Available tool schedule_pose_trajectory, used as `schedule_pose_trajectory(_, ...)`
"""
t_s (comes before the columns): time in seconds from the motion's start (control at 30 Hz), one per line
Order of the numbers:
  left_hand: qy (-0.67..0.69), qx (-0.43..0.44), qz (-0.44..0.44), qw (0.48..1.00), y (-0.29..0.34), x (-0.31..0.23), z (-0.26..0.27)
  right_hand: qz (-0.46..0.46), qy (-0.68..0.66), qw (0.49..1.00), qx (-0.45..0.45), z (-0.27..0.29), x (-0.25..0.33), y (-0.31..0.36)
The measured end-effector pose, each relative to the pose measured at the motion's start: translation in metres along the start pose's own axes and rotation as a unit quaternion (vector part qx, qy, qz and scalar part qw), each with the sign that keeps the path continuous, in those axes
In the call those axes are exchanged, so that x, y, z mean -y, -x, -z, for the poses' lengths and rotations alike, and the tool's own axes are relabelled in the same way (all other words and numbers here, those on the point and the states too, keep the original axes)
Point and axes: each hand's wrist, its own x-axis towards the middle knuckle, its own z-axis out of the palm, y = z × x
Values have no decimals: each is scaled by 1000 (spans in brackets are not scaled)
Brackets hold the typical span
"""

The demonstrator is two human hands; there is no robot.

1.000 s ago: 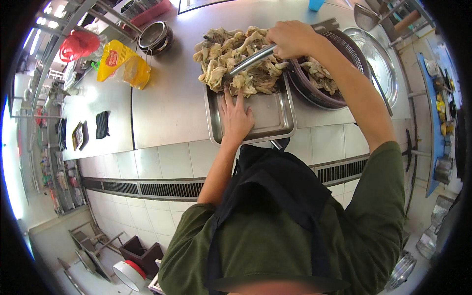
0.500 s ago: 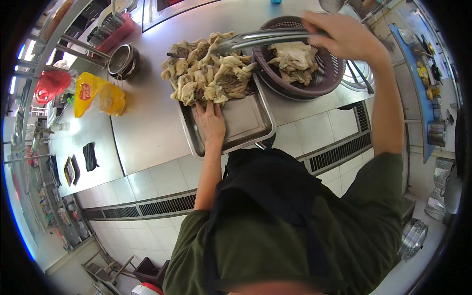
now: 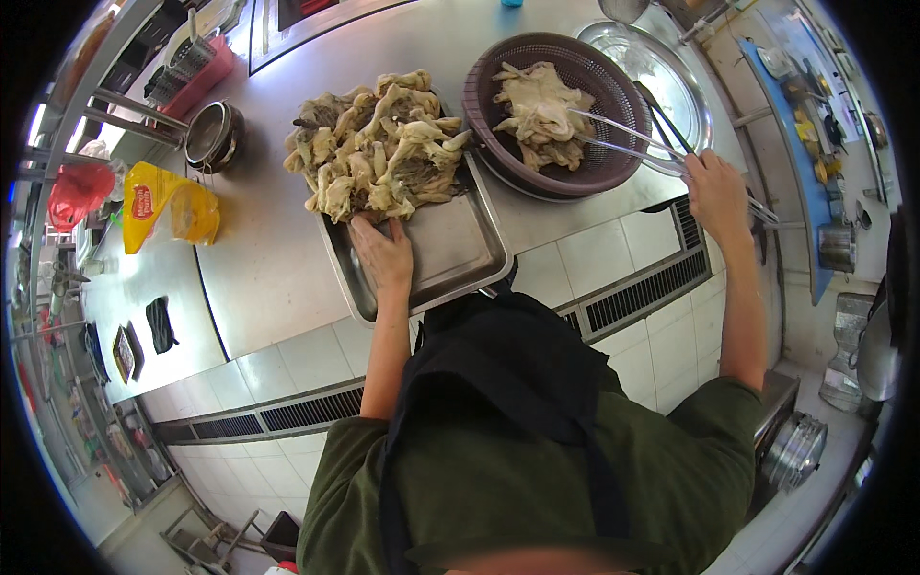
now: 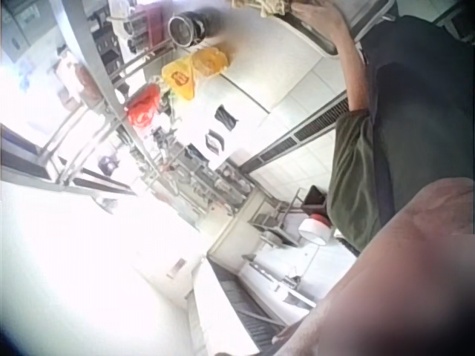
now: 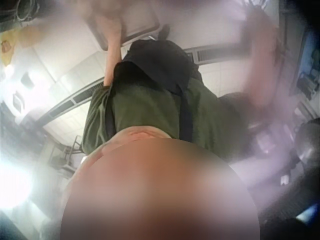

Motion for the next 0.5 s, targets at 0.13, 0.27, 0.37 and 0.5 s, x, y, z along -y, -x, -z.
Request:
schedule_pose_trajectory(0.13, 7, -9, -11, 1000, 1, 4, -1, 19, -36, 997, -60, -12, -5, -5)
schedule_pose_trajectory(0.27, -3, -9, -12, 1000, 1, 5, -2, 20, -36, 998, -53, -5, -16, -5)
schedule_pose_trajectory(0.37, -5, -5, -17, 1000, 1, 5, -2, 48, -33, 995, -85, -7, -18, -12)
schedule_pose_trajectory(0.5, -6, -4, -14, 1000, 1, 6, -3, 83, -28, 989, -121, -26, -11, -35)
